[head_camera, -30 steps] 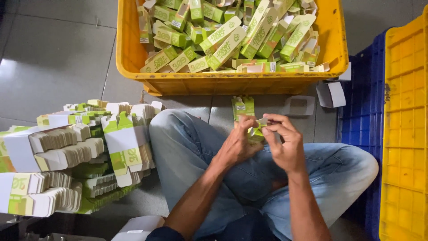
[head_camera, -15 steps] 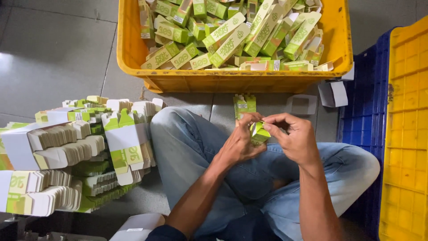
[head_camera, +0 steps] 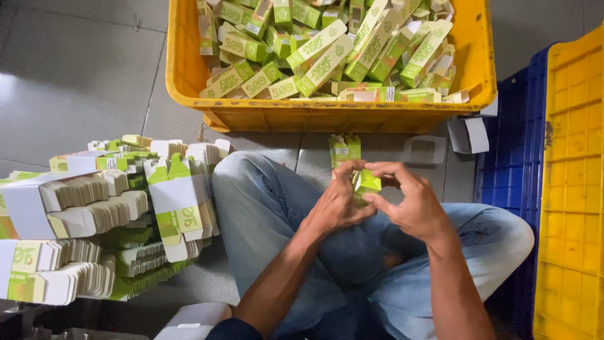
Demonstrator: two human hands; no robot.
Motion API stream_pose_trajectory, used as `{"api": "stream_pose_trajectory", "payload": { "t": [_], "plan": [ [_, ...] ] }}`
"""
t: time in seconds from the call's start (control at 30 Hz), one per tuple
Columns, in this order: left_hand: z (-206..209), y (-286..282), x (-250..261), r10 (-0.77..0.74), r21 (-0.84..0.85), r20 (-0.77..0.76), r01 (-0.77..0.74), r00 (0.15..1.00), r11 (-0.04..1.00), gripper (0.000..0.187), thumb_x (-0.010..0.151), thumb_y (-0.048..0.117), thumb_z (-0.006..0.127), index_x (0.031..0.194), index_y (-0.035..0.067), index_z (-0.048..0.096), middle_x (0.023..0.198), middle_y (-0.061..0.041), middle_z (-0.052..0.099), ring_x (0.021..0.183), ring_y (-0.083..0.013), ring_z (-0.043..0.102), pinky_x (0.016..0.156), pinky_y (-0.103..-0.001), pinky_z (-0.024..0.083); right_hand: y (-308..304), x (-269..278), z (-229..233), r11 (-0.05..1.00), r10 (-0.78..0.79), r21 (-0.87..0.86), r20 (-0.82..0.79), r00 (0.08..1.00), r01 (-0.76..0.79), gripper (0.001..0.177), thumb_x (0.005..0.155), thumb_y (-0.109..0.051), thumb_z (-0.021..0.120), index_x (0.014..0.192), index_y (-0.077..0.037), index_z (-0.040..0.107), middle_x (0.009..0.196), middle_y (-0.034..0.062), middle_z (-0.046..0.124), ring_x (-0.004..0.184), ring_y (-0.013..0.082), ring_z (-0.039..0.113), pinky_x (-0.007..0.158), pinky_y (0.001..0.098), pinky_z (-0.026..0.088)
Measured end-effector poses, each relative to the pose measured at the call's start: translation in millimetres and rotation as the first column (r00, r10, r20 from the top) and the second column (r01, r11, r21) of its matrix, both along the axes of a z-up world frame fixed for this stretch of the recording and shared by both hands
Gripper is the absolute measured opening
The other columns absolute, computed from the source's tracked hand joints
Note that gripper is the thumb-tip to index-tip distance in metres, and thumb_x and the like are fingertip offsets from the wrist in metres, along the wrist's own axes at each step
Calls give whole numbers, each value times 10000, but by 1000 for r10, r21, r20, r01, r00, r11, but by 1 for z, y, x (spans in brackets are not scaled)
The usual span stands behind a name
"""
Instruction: Folding flat cardboard templates into small boxes and placing them in a yellow storage bin.
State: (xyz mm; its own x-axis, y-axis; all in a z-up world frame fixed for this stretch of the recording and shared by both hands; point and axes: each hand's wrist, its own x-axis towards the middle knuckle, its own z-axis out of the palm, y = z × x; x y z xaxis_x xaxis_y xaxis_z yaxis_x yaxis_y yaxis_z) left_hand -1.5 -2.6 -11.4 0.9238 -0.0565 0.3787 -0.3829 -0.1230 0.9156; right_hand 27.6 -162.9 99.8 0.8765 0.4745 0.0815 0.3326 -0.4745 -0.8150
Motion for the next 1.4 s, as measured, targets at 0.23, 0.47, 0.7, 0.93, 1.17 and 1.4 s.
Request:
{"api": "stream_pose_trajectory", "payload": {
  "t": [0.23,0.47,0.7,0.93,1.17,1.4],
  "plan": [
    [7,13,16,281,-190,18,-273,960,943,1104,737,412,874,1526,99,169,1443,-209,421,1349,-338,529,1131,-497,460,8,36,21,876,-464,313,331,822,368,351,961,-149,727,1138,-2,462,1183,158,558,854,173,464,739,285,424],
    [-20,4,21,316,-202,-181,-350,931,915,894,809,256,887,1469,0,342,1352,-178,470,1214,-380,628,1023,-463,518,24,72,-82,857,-329,-373,135,934,356,442,852,-321,870,1179,-81,693,1006,174,710,937,384,679,815,480,545],
    [-18,5,20,280,-76,-362,-328,889,942,734,824,289,858,1379,2,474,1261,-201,490,1186,-422,642,1011,-516,527,-8,41,-210,702,-523,-659,-222,823,268,458,811,-468,810,969,-54,691,935,232,770,997,478,732,863,584,564],
    [-8,-1,22,217,6,-601,-267,769,964,1005,732,436,902,1466,19,357,1376,-258,461,1351,-488,506,1111,-611,426,-10,9,-162,892,-415,-243,-108,903,381,225,921,-262,768,808,-93,672,622,113,680,647,275,710,601,333,508],
    [-1,-9,16,212,-101,-503,-301,838,948,465,696,192,872,1055,70,602,883,-176,729,859,-319,751,746,-407,567,-13,-13,-82,967,-226,77,-167,960,241,362,792,-215,873,1095,-74,736,1014,139,750,995,295,702,900,444,559],
    [-35,-13,9,305,258,15,-299,952,919,632,588,211,954,1146,173,659,840,-126,738,805,-340,761,722,-430,599,7,-13,-74,827,-241,393,-399,885,403,312,916,-124,752,1191,-21,647,982,62,632,902,123,665,776,328,593]
  ]
}}
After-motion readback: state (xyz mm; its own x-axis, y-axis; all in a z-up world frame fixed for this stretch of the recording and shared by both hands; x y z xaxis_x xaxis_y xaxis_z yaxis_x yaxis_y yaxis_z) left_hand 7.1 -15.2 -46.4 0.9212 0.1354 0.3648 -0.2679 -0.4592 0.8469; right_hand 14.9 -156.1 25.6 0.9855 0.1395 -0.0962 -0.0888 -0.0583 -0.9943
